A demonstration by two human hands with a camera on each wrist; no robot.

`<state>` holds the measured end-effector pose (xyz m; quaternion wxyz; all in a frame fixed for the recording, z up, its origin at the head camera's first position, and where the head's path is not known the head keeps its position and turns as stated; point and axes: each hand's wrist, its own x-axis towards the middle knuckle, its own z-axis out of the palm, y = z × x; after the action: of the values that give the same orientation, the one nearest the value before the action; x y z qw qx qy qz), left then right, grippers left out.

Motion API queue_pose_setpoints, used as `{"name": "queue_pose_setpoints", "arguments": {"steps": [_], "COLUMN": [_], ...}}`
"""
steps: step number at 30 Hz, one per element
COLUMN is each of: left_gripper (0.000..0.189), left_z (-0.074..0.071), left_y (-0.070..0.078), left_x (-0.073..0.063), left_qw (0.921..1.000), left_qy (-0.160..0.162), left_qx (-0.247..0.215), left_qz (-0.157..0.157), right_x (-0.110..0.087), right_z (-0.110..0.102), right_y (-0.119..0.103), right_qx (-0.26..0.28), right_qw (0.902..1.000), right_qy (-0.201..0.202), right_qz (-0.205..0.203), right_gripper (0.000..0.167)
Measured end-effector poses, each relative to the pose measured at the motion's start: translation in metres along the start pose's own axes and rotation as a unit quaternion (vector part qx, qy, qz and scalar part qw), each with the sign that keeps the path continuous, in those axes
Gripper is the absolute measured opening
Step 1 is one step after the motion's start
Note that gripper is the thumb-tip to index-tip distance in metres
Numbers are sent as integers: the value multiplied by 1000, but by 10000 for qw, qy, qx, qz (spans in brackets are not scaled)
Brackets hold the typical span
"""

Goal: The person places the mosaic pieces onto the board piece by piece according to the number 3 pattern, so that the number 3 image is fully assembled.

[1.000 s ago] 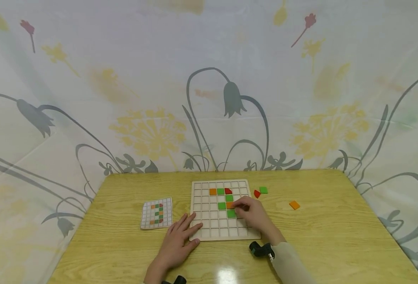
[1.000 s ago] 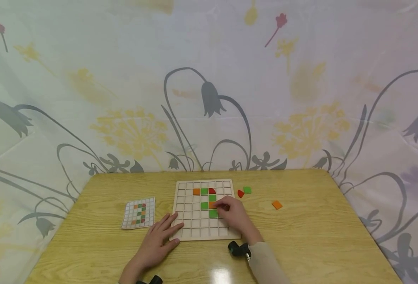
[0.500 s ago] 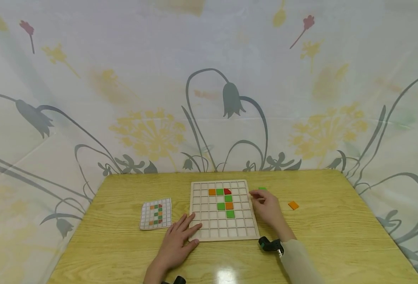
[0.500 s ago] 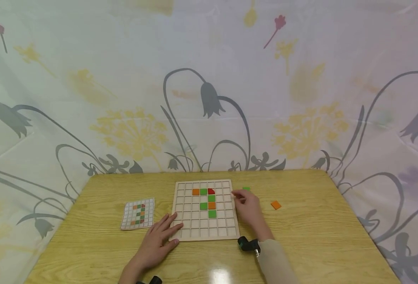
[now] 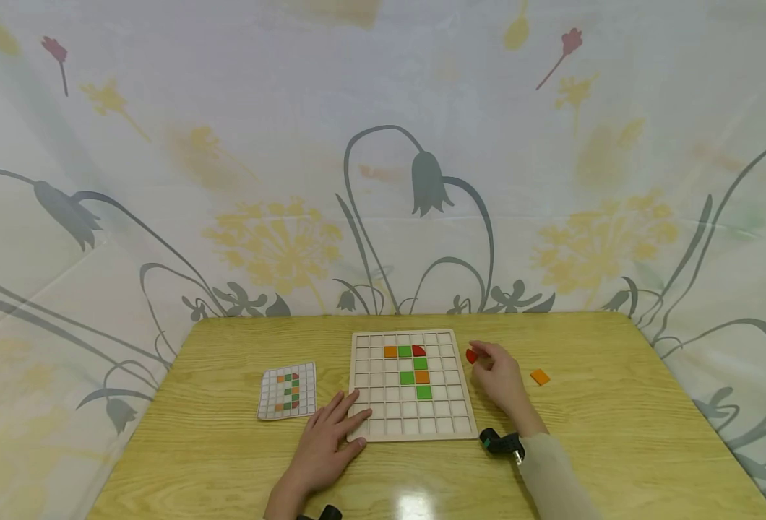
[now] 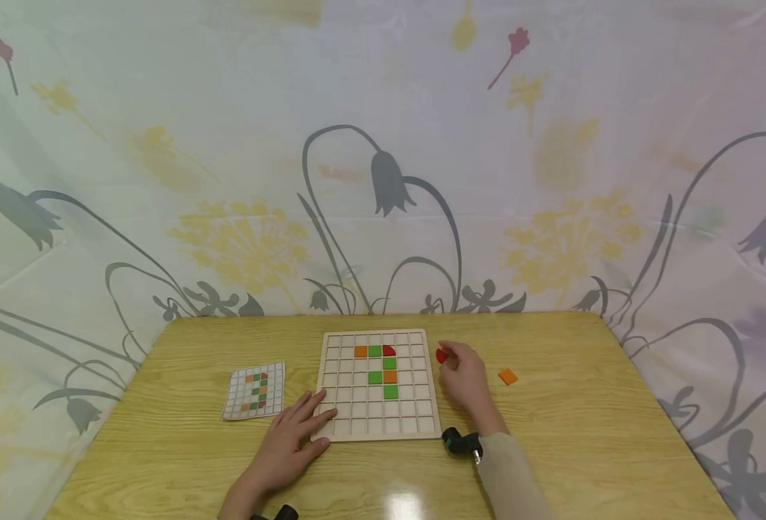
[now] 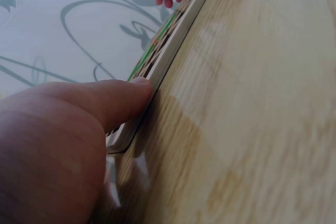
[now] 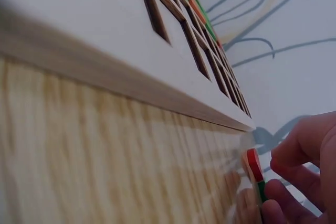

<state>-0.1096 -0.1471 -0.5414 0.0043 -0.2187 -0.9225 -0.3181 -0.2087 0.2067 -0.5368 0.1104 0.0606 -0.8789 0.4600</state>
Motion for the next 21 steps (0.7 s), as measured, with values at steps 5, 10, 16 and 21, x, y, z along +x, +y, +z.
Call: {"name": "queue_pose_setpoints", "arguments": {"steps": [5, 10, 16, 21], "left_gripper": [45, 45, 45, 45], "left_z": [0, 0, 1, 1], "left_y": [0, 0, 0, -1], "left_x": [0, 0, 0, 0], "left_qw": [10000, 10000, 10000, 10000], "left_qy": [-21, -36, -6, 1], "left_qx": [-11, -27, -32, 29], "left_qz": [-3, -10, -10, -11], "right_x": [1, 2, 5, 7], "right_z": [0, -1, -7, -11], "right_y": [1, 2, 4, 6], "right_qx": [-164, -256, -557, -633], "right_qw": [9996, 9991, 9962, 9932], "right_qy": [-212, -335, -662, -970], "right_qz": [16, 84, -34, -86], "right_gripper": [39, 39, 37, 36]}}
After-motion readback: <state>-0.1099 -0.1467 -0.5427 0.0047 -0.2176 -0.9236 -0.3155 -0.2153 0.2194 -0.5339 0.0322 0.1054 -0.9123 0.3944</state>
